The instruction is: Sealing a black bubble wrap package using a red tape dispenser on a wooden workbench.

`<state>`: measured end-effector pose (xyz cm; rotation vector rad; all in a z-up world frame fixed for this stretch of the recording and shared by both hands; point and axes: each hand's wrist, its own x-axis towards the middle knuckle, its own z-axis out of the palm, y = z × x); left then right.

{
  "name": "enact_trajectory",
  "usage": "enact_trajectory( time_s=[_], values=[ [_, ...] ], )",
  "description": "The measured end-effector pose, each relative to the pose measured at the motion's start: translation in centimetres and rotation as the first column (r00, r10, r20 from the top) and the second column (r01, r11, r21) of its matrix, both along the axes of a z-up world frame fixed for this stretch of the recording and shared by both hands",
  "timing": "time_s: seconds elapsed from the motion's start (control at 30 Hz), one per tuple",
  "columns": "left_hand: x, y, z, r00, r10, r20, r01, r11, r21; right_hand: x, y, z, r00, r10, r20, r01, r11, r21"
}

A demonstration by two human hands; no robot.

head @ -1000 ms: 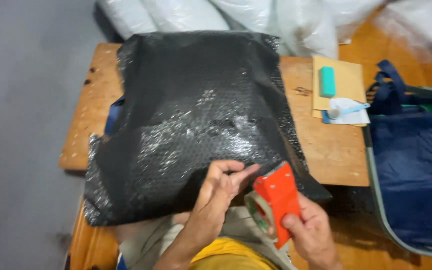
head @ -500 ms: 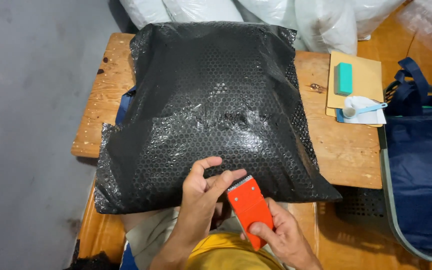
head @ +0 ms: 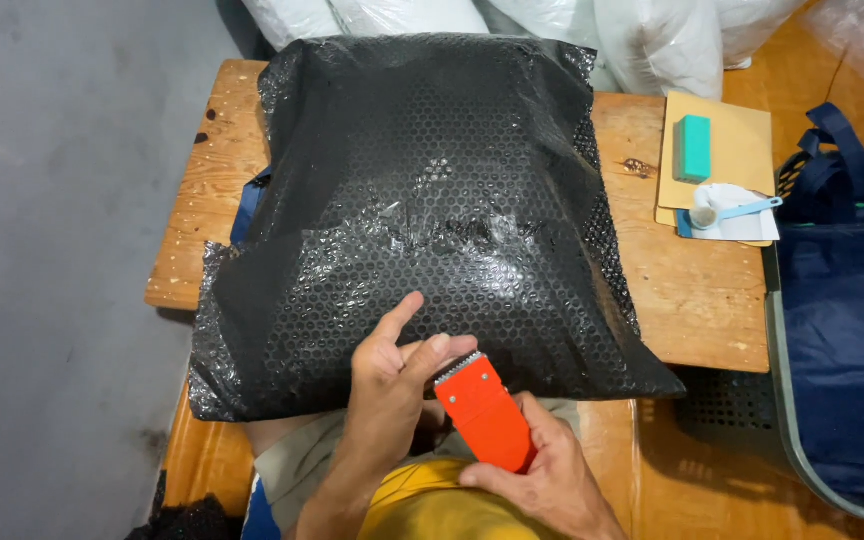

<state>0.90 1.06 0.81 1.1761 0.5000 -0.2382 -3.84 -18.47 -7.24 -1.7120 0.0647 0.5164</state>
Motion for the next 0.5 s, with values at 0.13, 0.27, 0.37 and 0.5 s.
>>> enact_trajectory(
  time_s=[0.13,0.27,0.37,0.5],
  values=[
    [-0.3,0.0,-1.0,0.996,0.017,0.090,-0.019,1.000,0.018,-0.2,0.0,-0.2,0.990,0.076,0.118,-0.059,0.987,-0.146],
    [-0.5,-0.4,-1.8,0.986,0.091,0.143,-0.078,0.992,-0.095,-0.6,-0.3,-0.5,0.975,0.113,0.190,-0.077,0.979,-0.187],
    [-0.2,-0.3,-1.6,0.983,0.136,0.125,-0.130,0.990,-0.055,-1.3,-0.1,-1.3,0.995,0.016,0.101,-0.017,1.000,0.001],
    [-0.1,0.5,-1.4,0.987,0.099,0.130,-0.097,0.995,-0.022,-1.5,0.0,-1.2,0.988,0.007,0.154,-0.010,1.000,0.017]
  ],
)
